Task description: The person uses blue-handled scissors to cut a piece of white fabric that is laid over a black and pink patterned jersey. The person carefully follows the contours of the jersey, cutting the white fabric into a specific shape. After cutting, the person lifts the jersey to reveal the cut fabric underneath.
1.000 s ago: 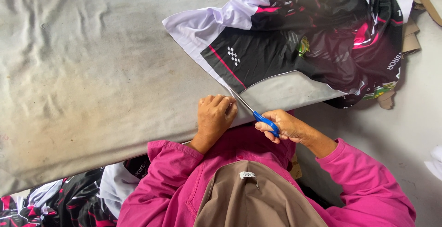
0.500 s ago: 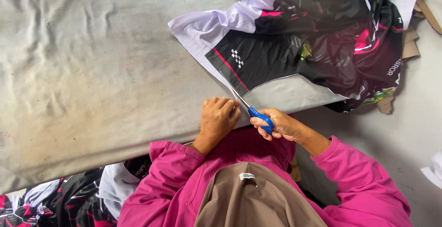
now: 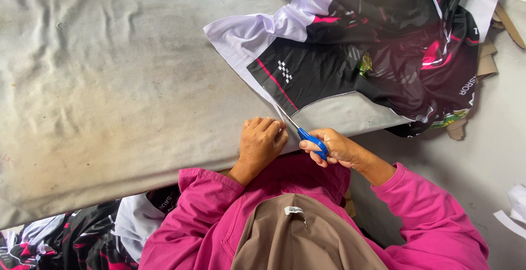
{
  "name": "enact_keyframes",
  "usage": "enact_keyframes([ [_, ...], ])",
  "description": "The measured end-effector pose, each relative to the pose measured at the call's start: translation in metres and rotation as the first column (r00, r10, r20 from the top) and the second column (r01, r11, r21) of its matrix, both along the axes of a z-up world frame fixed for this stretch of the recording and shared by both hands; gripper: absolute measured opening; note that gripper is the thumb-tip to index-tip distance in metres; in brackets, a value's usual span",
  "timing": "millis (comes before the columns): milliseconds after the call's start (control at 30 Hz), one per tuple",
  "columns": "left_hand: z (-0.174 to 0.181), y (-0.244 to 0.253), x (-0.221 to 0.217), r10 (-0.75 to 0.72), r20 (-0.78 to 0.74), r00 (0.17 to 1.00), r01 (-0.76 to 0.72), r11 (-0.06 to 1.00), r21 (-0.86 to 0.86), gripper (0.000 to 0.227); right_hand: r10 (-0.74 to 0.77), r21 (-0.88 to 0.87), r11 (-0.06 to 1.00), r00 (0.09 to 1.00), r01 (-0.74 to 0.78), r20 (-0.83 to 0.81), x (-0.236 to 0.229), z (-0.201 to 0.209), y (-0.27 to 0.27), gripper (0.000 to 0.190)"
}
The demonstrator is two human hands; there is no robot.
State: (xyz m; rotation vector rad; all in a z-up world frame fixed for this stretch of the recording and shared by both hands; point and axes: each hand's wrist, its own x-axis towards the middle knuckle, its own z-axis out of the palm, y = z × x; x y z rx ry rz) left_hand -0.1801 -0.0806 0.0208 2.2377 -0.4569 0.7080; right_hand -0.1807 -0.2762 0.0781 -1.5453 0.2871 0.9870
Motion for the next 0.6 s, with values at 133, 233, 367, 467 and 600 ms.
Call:
enact_keyframes([
  [133,-0.002,-0.002,0.000,0.024,0.008,1.000,-0.024,1.000,0.008,0.010,0.008,-0.011,1.000,1.000,-0.008,-0.005,0.001,0.003,0.002,0.030],
  [233,-0.002,-0.001,0.000,0.011,0.004,1.000,-0.011,1.000,-0.001,0.010,0.001,-0.011,1.000,1.000,-0.001,-0.006,0.001,0.004,0.002,0.029],
  [367,-0.002,-0.002,0.000,0.015,0.004,1.000,-0.015,1.000,0.002,0.010,-0.005,-0.011,1.000,1.000,0.005,-0.023,0.001,0.001,0.002,0.029],
  [467,0.000,-0.001,-0.001,0.015,0.007,1.000,-0.016,1.000,0.004,0.010,-0.015,0.003,1.000,0.999,0.015,-0.032,0.003,-0.001,0.005,0.030],
  [600,0.001,-0.002,-0.001,0.008,-0.006,1.000,-0.009,1.000,-0.012,0.009,-0.016,0.034,0.999,1.000,0.016,-0.016,0.010,-0.006,0.011,0.031],
])
